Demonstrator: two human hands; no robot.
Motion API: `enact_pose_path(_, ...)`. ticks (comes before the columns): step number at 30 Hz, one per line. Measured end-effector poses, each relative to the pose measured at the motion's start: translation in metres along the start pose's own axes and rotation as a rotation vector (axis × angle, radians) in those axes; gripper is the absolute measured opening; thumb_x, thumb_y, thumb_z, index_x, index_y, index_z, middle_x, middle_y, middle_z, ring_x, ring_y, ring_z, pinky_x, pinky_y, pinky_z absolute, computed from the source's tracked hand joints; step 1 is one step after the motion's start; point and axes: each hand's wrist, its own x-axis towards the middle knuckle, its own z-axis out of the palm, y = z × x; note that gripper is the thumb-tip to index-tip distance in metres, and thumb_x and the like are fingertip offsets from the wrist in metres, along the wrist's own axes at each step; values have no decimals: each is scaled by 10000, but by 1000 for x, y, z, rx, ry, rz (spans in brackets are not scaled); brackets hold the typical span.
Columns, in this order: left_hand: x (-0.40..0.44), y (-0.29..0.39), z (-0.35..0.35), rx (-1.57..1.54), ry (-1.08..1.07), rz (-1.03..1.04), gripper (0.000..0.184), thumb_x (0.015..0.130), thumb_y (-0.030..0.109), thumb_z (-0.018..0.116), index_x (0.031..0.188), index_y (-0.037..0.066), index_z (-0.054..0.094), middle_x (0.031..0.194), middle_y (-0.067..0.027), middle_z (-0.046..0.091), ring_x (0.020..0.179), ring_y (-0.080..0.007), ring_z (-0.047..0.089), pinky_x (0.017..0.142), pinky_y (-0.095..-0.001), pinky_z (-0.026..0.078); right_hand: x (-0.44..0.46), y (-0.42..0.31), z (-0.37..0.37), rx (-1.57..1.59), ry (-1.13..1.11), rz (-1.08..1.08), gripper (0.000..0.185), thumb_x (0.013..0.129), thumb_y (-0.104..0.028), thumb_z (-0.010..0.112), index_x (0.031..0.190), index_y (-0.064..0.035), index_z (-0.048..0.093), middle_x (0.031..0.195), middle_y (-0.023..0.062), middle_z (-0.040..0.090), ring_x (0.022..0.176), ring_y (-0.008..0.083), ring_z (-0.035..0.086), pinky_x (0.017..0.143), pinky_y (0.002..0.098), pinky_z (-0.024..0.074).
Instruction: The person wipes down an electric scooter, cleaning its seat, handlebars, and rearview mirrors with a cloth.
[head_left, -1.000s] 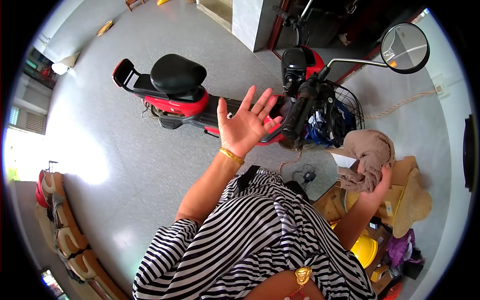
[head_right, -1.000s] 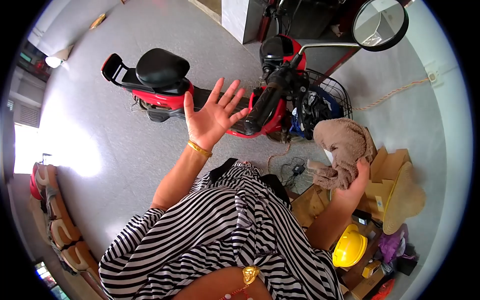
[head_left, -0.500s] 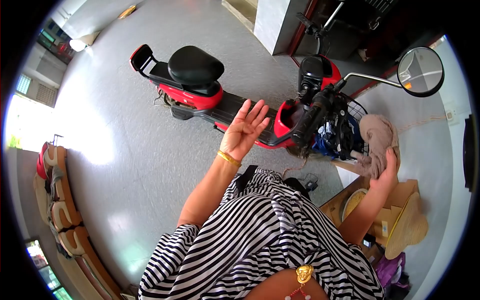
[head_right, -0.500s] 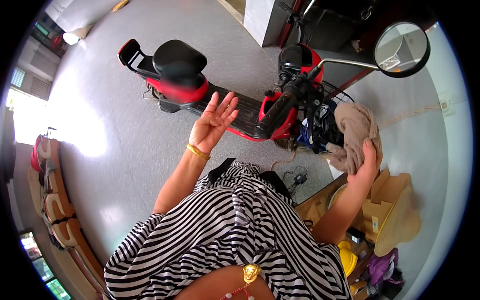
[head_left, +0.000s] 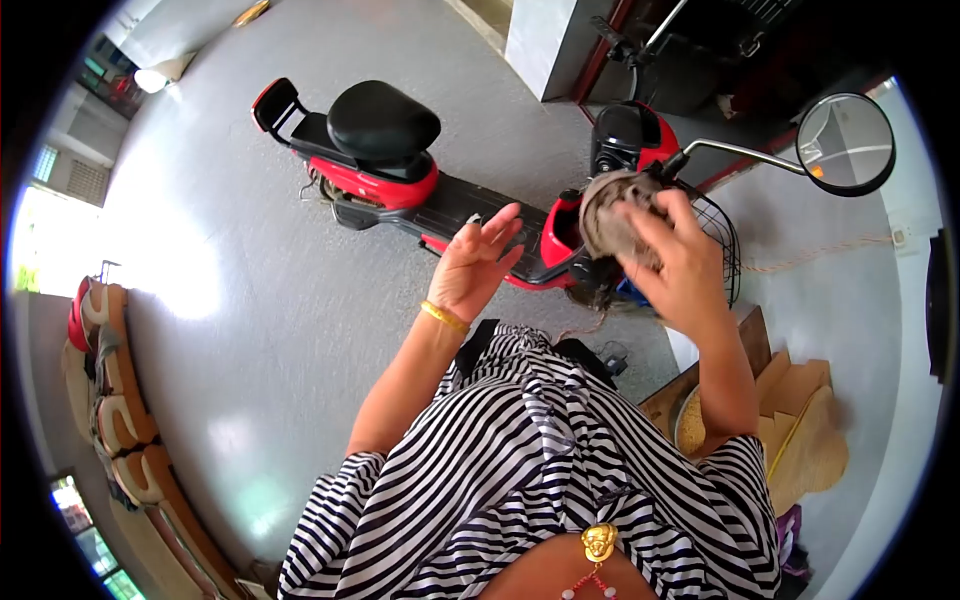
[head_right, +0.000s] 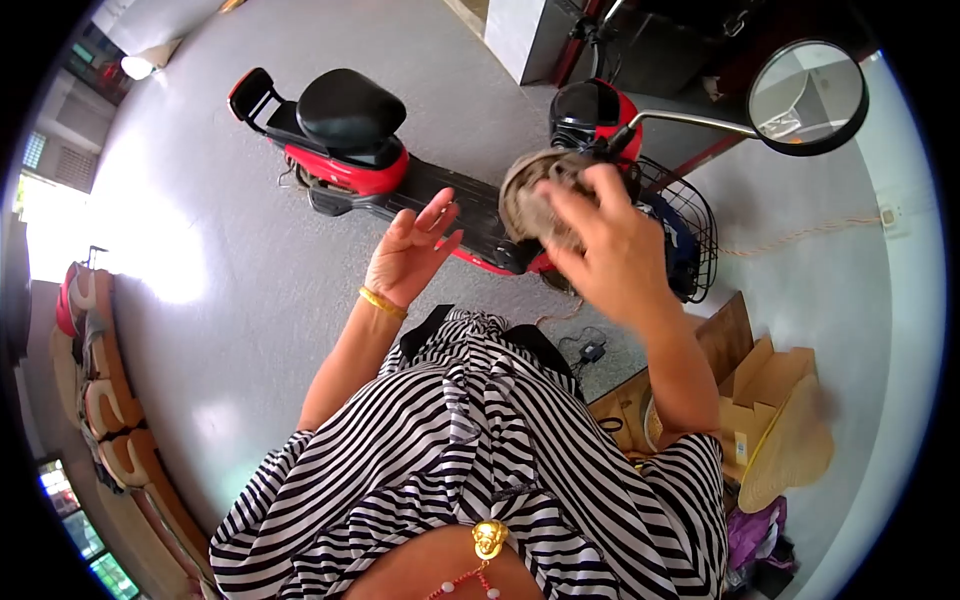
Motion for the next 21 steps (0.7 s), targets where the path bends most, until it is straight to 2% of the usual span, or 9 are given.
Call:
enact_pose_path(1, 3, -2, 1, 81, -60, 14, 268, 709, -34, 538, 563, 185, 488, 1261, -74, 453, 1151, -213, 397, 989, -408, 244, -3, -5, 1, 32, -23, -26, 459, 627, -119, 671, 1072, -139, 561, 972, 91, 476, 750, 272, 568, 611, 336, 474)
enact_pose_path(4, 8, -9, 7, 283, -151, 69, 229, 716, -7, 557, 582, 167, 491, 1230, -90, 478, 1120, -212, 420, 943, -379, 287, -1, 12, 0, -18, 54, 3, 472, 623, -93, 665, 1080, -140, 561, 974, 84, 478, 751, 267, 567, 625, 341, 473)
enact_pose_path(5, 9, -10, 9, 387, -187, 116, 224, 717, -14, 549, 585, 159, 496, 1207, -93, 494, 1108, -203, 430, 938, -373, 290, 1, 23, -2, -52, 61, 96, 478, 627, -72, 653, 1090, -147, 558, 967, 76, 490, 773, 262, 566, 630, 340, 468)
enact_pose_path(8, 8, -14, 22, 537, -262, 173, 221, 713, -40, 528, 585, 139, 507, 1164, -101, 523, 1076, -188, 455, 926, -355, 306, 6, 68, 7, -105, 209, 169, 361, 681, -103, 620, 1033, -69, 549, 927, 105, 517, 803, 302, 548, 665, 358, 448)
enact_pose_path(9, 9, -16, 26, 585, -296, 195, 224, 709, -58, 514, 583, 127, 512, 1143, -106, 536, 1056, -181, 471, 919, -343, 318, 8, 70, 8, -102, 203, 201, 338, 695, -127, 615, 1012, -40, 538, 908, 116, 523, 804, 322, 540, 685, 372, 439)
enact_pose_path(13, 15, -25, 37, 673, -335, 213, 238, 696, -100, 487, 556, 91, 506, 1109, -125, 548, 1012, -184, 509, 869, -302, 378, -2, 31, 3, -158, 118, 146, 390, 655, -114, 654, 1033, -113, 556, 944, 85, 482, 747, 271, 569, 609, 348, 466)
enact_pose_path(16, 15, -31, 40, 654, -361, 186, 232, 703, -99, 489, 553, 78, 503, 1109, -142, 540, 1006, -198, 518, 866, -310, 395, -11, 3, 2, -90, 56, 101, 461, 616, -97, 683, 1059, -127, 560, 951, 77, 476, 749, 262, 574, 616, 335, 471)
enact_pose_path(19, 12, -36, 40, 647, -366, 191, 231, 706, -107, 489, 552, 64, 503, 1110, -156, 528, 981, -208, 534, 852, -314, 420, -21, 4, -10, 69, -57, 60, 450, 606, -89, 681, 1041, -106, 567, 931, 82, 485, 757, 250, 571, 625, 327, 471)
enact_pose_path(21, 11, -37, 42, 684, -355, 221, 242, 694, -131, 471, 550, 60, 505, 1090, -145, 534, 957, -199, 543, 824, -308, 439, -23, 18, -18, 83, -10, 109, 431, 608, -85, 670, 1026, -82, 567, 912, 88, 493, 756, 251, 569, 633, 325, 466)
